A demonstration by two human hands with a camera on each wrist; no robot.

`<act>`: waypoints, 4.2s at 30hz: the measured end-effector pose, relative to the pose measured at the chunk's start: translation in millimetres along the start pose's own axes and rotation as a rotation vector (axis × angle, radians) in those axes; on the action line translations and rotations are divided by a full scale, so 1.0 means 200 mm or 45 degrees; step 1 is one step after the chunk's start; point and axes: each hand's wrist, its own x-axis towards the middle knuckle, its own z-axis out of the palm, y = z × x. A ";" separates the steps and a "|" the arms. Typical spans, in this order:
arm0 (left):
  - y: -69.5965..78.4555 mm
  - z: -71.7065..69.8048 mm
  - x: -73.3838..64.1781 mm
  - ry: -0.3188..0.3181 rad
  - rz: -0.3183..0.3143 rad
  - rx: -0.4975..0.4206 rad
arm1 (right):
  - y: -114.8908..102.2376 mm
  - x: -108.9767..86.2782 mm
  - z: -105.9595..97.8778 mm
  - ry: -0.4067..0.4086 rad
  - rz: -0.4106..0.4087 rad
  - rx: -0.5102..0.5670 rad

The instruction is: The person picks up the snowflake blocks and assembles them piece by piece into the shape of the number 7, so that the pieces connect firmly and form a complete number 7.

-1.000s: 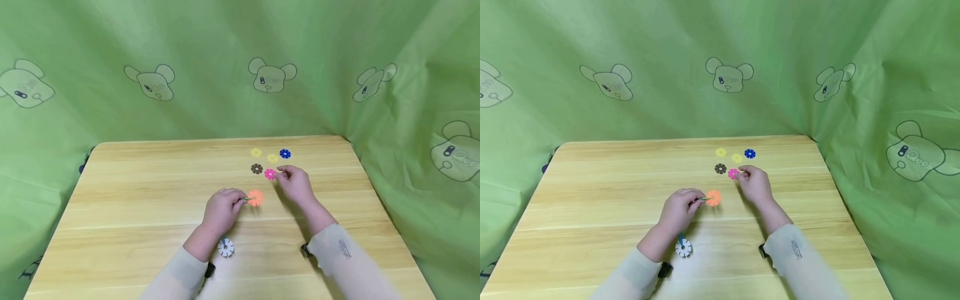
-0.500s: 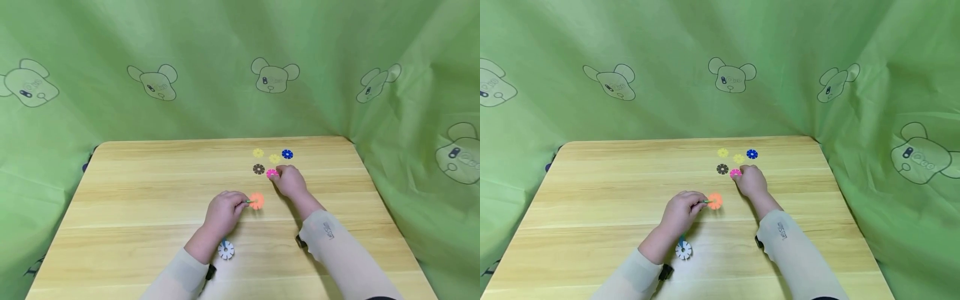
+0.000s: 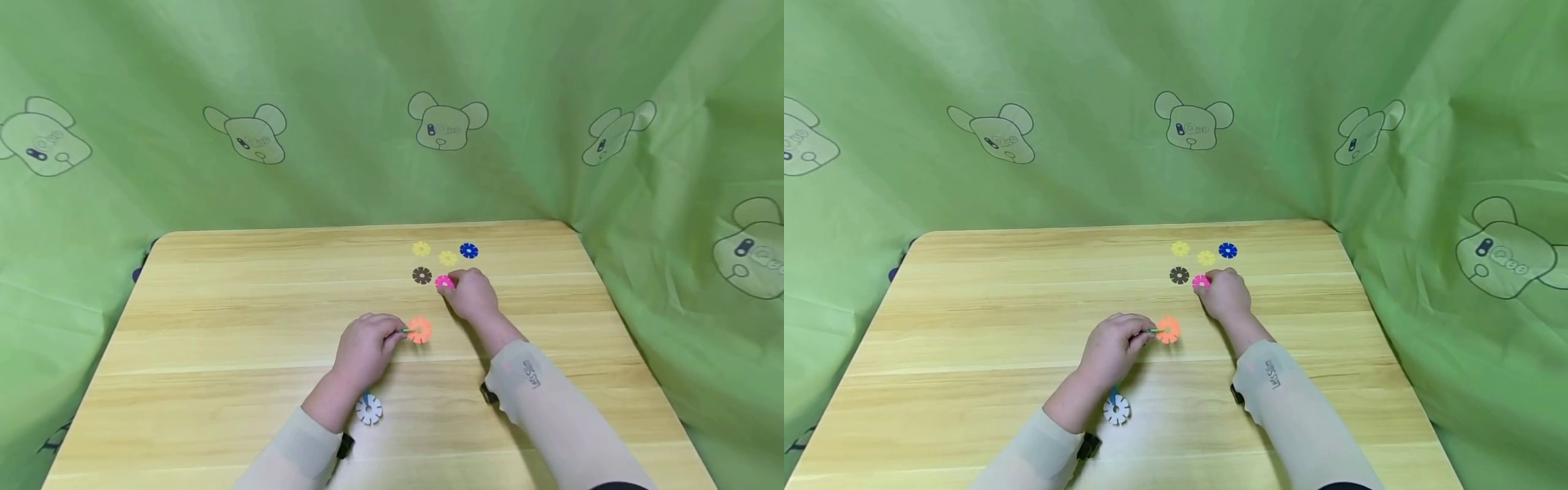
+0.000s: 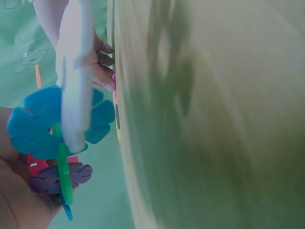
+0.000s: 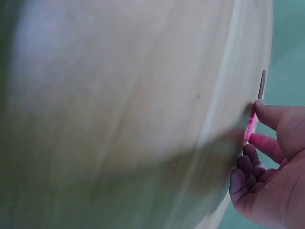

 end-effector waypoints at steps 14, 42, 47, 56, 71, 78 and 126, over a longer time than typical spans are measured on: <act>-0.01 -0.01 0.00 0.019 -0.012 0.001 | 0.03 0.00 0.00 0.090 0.042 0.245; -0.03 -0.02 0.00 -0.009 -0.041 0.009 | 0.06 -0.20 -0.05 0.103 -0.014 0.648; -0.04 -0.02 0.00 0.001 -0.036 0.018 | 0.01 -0.26 -0.08 0.085 -0.086 0.720; -0.05 -0.03 0.01 0.007 -0.024 0.041 | -0.06 -0.34 -0.13 0.073 -0.196 0.827; -0.05 -0.04 0.00 0.046 -0.031 0.051 | -0.10 -0.44 -0.14 0.002 -0.383 0.823; -0.04 -0.04 0.00 0.030 -0.050 0.043 | -0.10 -0.46 -0.12 -0.003 -0.436 0.745; 0.03 -0.11 0.06 -0.009 -0.029 -0.047 | -0.18 -0.53 -0.06 0.204 -0.585 0.823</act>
